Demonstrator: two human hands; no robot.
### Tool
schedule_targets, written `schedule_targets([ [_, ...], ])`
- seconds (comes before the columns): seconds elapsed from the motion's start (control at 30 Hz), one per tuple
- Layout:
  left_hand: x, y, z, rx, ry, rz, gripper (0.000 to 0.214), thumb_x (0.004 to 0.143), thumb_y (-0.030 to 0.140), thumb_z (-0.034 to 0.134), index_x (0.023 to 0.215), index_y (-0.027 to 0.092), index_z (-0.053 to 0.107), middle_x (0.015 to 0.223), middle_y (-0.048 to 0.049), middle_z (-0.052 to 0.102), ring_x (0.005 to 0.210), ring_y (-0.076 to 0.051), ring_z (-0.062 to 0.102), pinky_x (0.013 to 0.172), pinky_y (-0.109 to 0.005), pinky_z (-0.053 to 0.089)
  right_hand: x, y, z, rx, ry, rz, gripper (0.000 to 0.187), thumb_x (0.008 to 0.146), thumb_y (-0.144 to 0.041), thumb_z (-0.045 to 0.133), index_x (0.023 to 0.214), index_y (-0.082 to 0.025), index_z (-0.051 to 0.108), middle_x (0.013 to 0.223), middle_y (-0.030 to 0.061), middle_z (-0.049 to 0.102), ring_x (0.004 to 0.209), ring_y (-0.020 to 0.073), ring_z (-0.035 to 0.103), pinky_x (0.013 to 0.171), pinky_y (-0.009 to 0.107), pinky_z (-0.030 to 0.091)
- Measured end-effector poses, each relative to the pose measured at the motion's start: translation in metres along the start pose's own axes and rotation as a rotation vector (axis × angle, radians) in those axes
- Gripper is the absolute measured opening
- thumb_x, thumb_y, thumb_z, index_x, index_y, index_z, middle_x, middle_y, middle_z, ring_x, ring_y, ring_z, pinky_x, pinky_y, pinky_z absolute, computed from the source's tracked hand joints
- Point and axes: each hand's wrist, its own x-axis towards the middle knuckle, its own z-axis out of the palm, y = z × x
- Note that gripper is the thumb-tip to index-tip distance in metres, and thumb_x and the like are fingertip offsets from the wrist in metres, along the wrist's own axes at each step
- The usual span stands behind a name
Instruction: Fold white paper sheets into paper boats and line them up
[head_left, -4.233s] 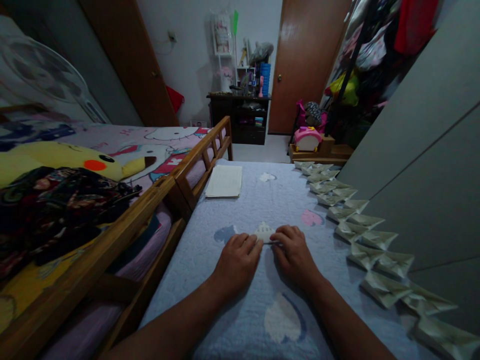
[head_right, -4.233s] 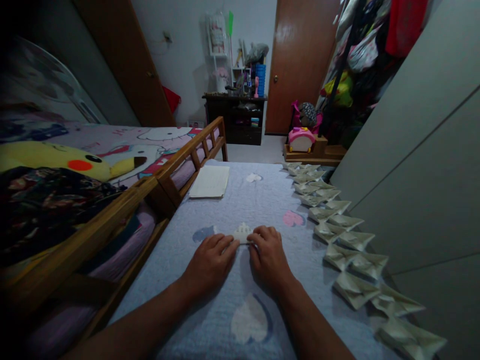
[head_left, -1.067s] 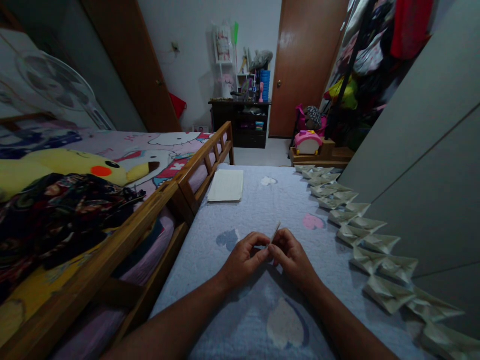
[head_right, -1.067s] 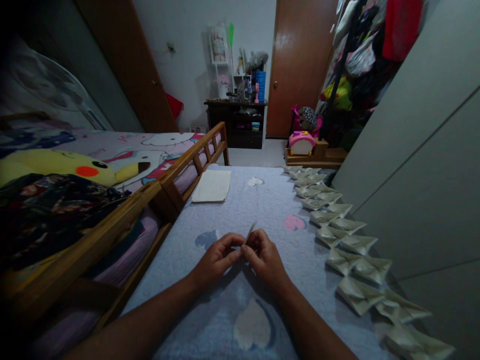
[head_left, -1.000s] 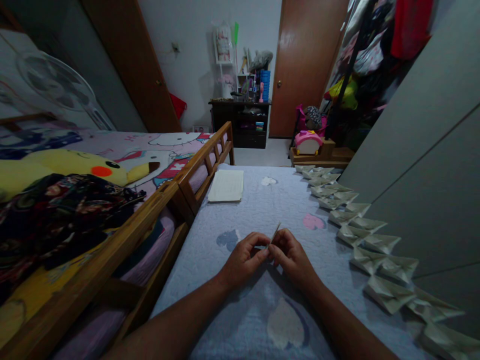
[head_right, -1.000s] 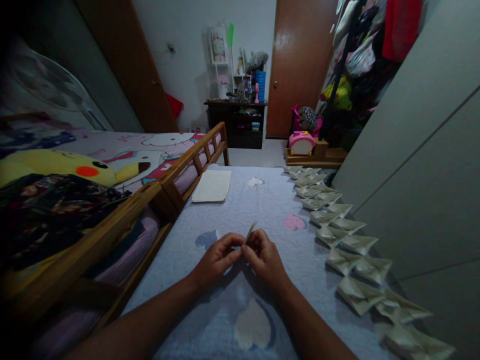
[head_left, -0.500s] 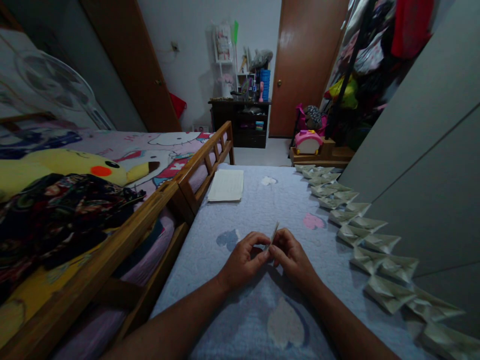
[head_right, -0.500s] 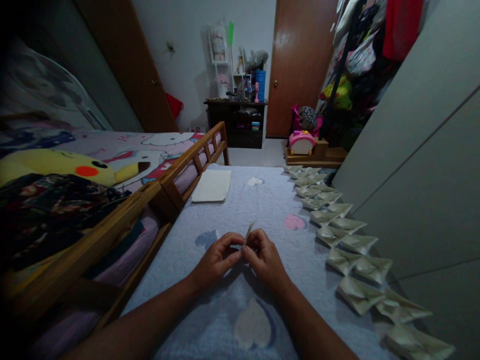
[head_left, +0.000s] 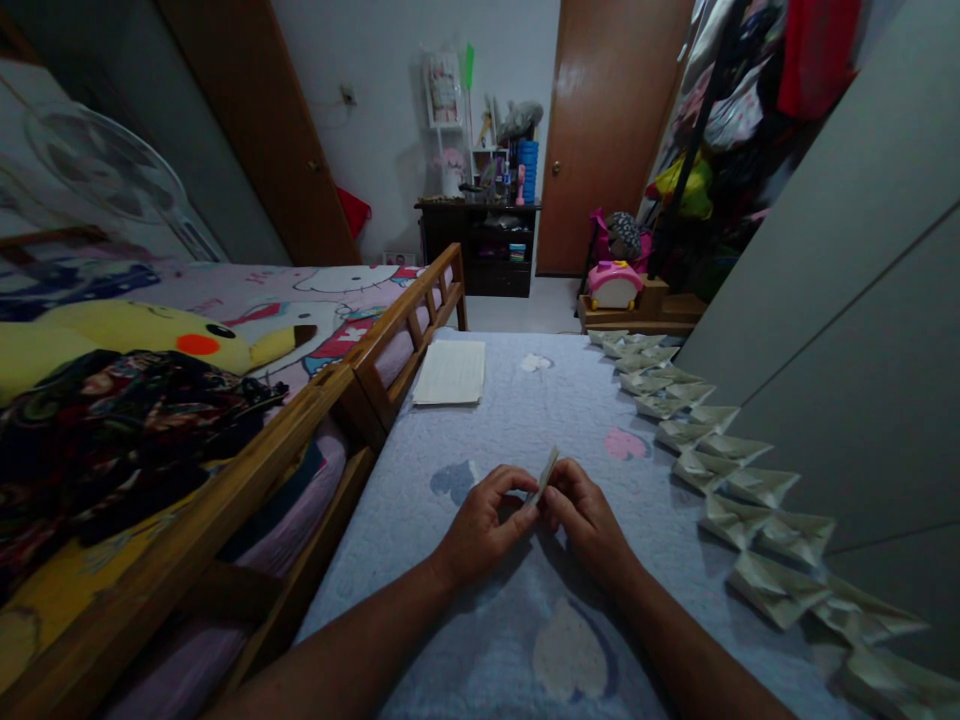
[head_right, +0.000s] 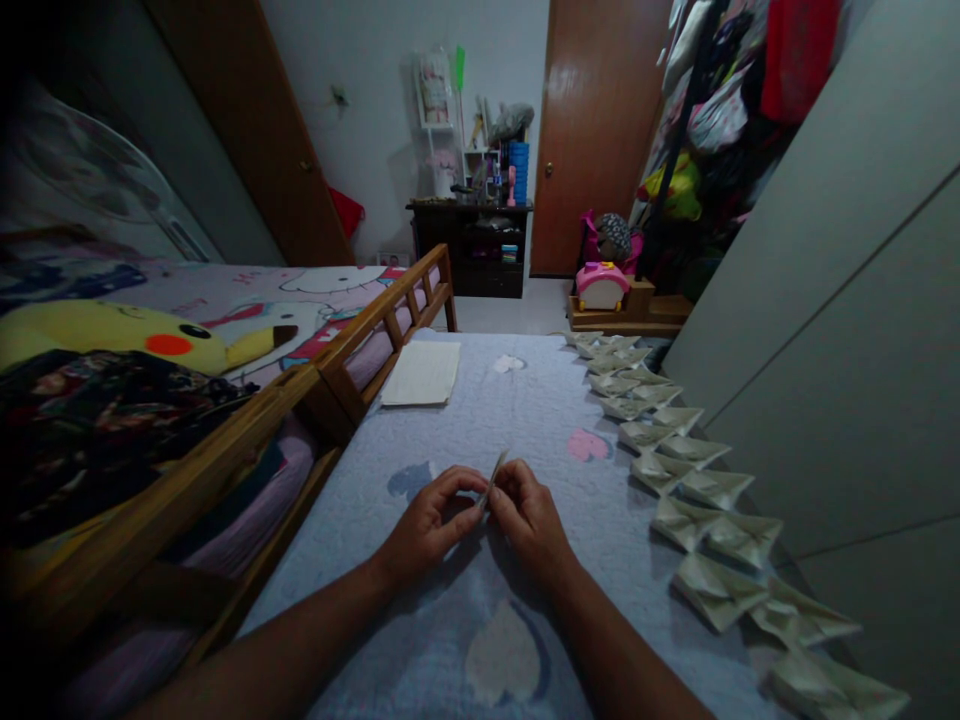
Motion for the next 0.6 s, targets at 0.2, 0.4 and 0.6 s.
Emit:
schedule_targets([
  [0.2, -0.0017, -0.0044, 0.0017, 0.017, 0.021, 0.017, 0.017, 0.089, 0.027, 0.063, 0.104, 0.019, 0.063, 0.109, -0.0069, 0.060, 0.104, -0.021, 0.061, 0.085, -0.033, 0.054, -0.0007, 0.0025, 0.0002, 0.013, -0.017, -0.034, 0.017, 0.091, -0.037, 0.053, 0.088, -0.020, 0.051, 0.076, -0.0019, 0.052, 0.063, 0.0130, 0.051, 0.056, 0.026, 0.042],
  [0.4, -0.0024, -0.0039, 0.0026, 0.008, 0.012, 0.028, 0.016, 0.088, 0.024, 0.063, 0.104, 0.019, 0.063, 0.108, -0.0065, 0.060, 0.103, -0.021, 0.061, 0.085, -0.032, 0.055, -0.0007, 0.0023, -0.0002, -0.004, -0.006, -0.034, 0.018, 0.091, -0.038, 0.053, 0.088, -0.021, 0.051, 0.075, -0.0016, 0.053, 0.063, 0.0130, 0.051, 0.056, 0.026, 0.042],
  [0.6, -0.0017, -0.0026, 0.0027, 0.008, 0.014, 0.022, 0.016, 0.089, 0.026, 0.063, 0.103, 0.019, 0.064, 0.107, -0.0067, 0.061, 0.103, -0.021, 0.062, 0.085, -0.032, 0.055, -0.0011, 0.0012, -0.0002, -0.012, -0.021, -0.032, 0.021, 0.090, -0.041, 0.055, 0.090, -0.020, 0.051, 0.077, -0.0014, 0.053, 0.063, 0.0126, 0.051, 0.056, 0.025, 0.041],
])
